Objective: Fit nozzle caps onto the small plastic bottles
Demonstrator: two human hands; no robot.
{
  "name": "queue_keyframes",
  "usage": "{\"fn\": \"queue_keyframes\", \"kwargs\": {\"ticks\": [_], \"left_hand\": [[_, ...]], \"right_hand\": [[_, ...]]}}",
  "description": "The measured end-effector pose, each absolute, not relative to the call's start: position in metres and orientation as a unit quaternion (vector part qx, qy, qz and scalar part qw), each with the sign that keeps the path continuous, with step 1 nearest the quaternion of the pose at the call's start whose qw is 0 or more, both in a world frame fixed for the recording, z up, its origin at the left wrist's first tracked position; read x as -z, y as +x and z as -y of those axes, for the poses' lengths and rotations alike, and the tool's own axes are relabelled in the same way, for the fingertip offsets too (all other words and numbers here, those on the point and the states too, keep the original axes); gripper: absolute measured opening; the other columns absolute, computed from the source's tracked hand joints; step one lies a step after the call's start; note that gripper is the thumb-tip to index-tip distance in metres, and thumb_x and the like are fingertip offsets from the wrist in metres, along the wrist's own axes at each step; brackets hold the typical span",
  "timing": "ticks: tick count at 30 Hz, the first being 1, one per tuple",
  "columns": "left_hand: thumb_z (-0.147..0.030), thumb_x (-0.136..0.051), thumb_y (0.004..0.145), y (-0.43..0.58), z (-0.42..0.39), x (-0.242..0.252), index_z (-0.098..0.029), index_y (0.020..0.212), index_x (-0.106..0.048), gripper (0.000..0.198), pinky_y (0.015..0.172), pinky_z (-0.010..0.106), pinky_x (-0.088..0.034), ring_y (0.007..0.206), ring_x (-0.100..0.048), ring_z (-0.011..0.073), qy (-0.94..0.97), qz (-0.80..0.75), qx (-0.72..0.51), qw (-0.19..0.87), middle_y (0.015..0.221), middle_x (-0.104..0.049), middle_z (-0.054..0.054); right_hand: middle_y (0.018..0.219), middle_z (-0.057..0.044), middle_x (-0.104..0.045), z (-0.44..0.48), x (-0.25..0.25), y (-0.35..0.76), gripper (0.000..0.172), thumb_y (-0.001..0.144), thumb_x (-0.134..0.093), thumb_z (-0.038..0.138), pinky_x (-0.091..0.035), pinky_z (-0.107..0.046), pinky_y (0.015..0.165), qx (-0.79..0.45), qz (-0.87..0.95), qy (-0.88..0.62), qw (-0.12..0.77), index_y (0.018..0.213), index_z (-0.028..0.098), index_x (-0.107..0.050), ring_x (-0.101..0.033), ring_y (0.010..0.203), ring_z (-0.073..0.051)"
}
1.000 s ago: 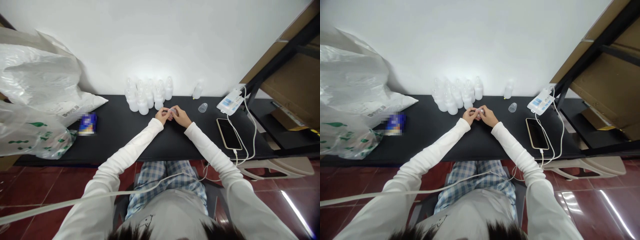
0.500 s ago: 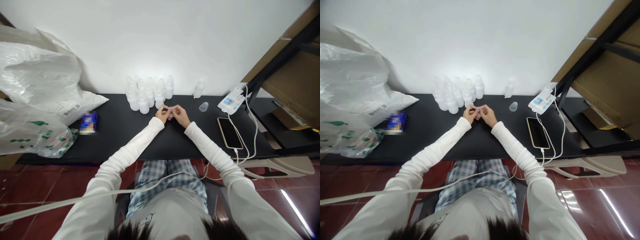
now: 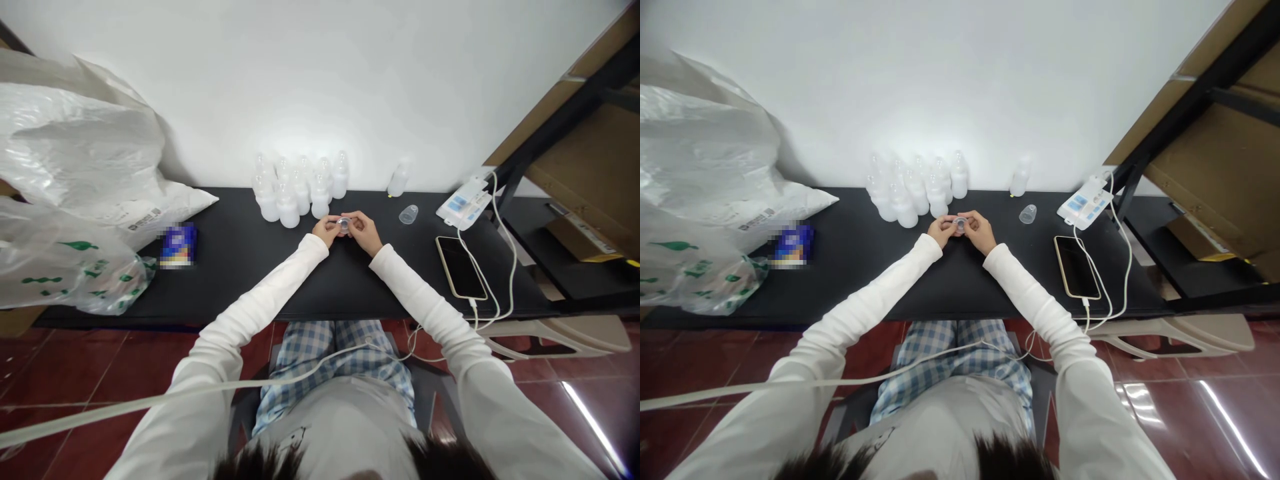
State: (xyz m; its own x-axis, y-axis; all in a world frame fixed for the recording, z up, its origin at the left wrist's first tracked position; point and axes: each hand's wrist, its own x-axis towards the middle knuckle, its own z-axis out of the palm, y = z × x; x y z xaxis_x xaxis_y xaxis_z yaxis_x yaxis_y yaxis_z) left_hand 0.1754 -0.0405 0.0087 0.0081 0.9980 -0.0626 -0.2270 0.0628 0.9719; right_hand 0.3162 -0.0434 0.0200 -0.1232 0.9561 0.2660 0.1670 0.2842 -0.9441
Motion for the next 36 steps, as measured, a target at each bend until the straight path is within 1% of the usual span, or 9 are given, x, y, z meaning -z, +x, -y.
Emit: {"fn": "queue_keyframes", "kwargs": {"ticks": [4,9,14,17,19,24,29,33,36], "left_hand": [[-0.023,-0.082,0.071,0.175,0.043,-0.008,-0.018,0.084,-0.058,0.027,0.060,0.023,-0.055,0.051,-0.065,0.0105,0.460,-0.458,-0.539,0.537,0.058,-0.066,-0.005],[-0.026,-0.079,0.075,0.175,0.045,-0.009,-0.020,0.083,-0.058,0.023,0.058,0.022,-0.054,0.051,-0.065,0.0102,0.480,-0.466,-0.533,0.517,0.059,-0.067,-0.005],[-0.028,-0.082,0.071,0.173,0.041,-0.010,-0.018,0.087,-0.060,0.029,0.067,0.025,-0.058,0.058,-0.068,0.0118,0.450,-0.437,-0.535,0.566,0.061,-0.067,-0.003],[-0.026,-0.085,0.066,0.172,0.039,-0.008,-0.017,0.089,-0.060,0.035,0.075,0.029,-0.060,0.064,-0.070,0.0133,0.444,-0.419,-0.541,0.579,0.065,-0.068,-0.002],[-0.024,-0.086,0.064,0.171,0.039,-0.007,-0.018,0.088,-0.059,0.037,0.076,0.031,-0.060,0.064,-0.070,0.0136,0.446,-0.419,-0.544,0.574,0.065,-0.068,-0.002],[-0.019,-0.083,0.063,0.171,0.039,-0.004,-0.018,0.083,-0.057,0.032,0.065,0.025,-0.057,0.057,-0.067,0.0115,0.459,-0.440,-0.541,0.551,0.063,-0.066,-0.004],[-0.021,-0.082,0.065,0.171,0.039,-0.002,-0.020,0.083,-0.057,0.031,0.063,0.024,-0.056,0.055,-0.065,0.0102,0.488,-0.458,-0.532,0.519,0.060,-0.064,-0.006],[-0.019,-0.080,0.066,0.171,0.041,-0.004,-0.020,0.083,-0.057,0.029,0.060,0.023,-0.054,0.053,-0.063,0.0100,0.493,-0.468,-0.526,0.511,0.057,-0.061,-0.008],[-0.016,-0.080,0.066,0.172,0.042,-0.008,-0.019,0.085,-0.057,0.030,0.060,0.023,-0.055,0.054,-0.064,0.0100,0.483,-0.453,-0.525,0.534,0.059,-0.064,-0.007]], "right_hand": [[0.066,0.004,-0.057,0.042,-0.016,0.314,0.044,0.073,-0.071,0.057,-0.048,-0.028,0.053,-0.413,0.622,-0.451,0.489,0.097,0.021,-0.063,-0.052,0.054,-0.010],[0.064,0.005,-0.051,0.045,-0.016,0.311,0.034,0.077,-0.068,0.051,-0.044,-0.026,0.052,-0.370,0.625,-0.475,0.497,0.093,0.022,-0.060,-0.048,0.055,-0.010],[0.069,0.003,-0.055,0.046,-0.020,0.314,0.035,0.081,-0.064,0.053,-0.050,-0.029,0.061,-0.381,0.630,-0.457,0.499,0.099,0.023,-0.061,-0.054,0.059,-0.012],[0.073,0.002,-0.059,0.044,-0.022,0.317,0.043,0.077,-0.067,0.057,-0.054,-0.032,0.069,-0.418,0.636,-0.429,0.486,0.104,0.024,-0.062,-0.059,0.066,-0.014],[0.074,0.002,-0.060,0.043,-0.022,0.319,0.045,0.075,-0.069,0.057,-0.055,-0.033,0.070,-0.435,0.634,-0.421,0.481,0.105,0.024,-0.062,-0.060,0.067,-0.014],[0.067,0.004,-0.055,0.044,-0.019,0.317,0.039,0.072,-0.072,0.048,-0.051,-0.030,0.060,-0.446,0.617,-0.426,0.488,0.099,0.022,-0.062,-0.054,0.057,-0.011],[0.062,0.007,-0.049,0.046,-0.015,0.312,0.034,0.070,-0.075,0.042,-0.043,-0.025,0.050,-0.433,0.604,-0.442,0.502,0.095,0.023,-0.063,-0.049,0.052,-0.010],[0.060,0.007,-0.046,0.046,-0.012,0.310,0.032,0.071,-0.076,0.041,-0.040,-0.024,0.049,-0.408,0.610,-0.445,0.513,0.094,0.024,-0.062,-0.044,0.051,-0.009],[0.062,0.007,-0.047,0.045,-0.011,0.311,0.032,0.073,-0.076,0.044,-0.040,-0.024,0.050,-0.388,0.612,-0.453,0.519,0.094,0.024,-0.062,-0.043,0.052,-0.009]]}}
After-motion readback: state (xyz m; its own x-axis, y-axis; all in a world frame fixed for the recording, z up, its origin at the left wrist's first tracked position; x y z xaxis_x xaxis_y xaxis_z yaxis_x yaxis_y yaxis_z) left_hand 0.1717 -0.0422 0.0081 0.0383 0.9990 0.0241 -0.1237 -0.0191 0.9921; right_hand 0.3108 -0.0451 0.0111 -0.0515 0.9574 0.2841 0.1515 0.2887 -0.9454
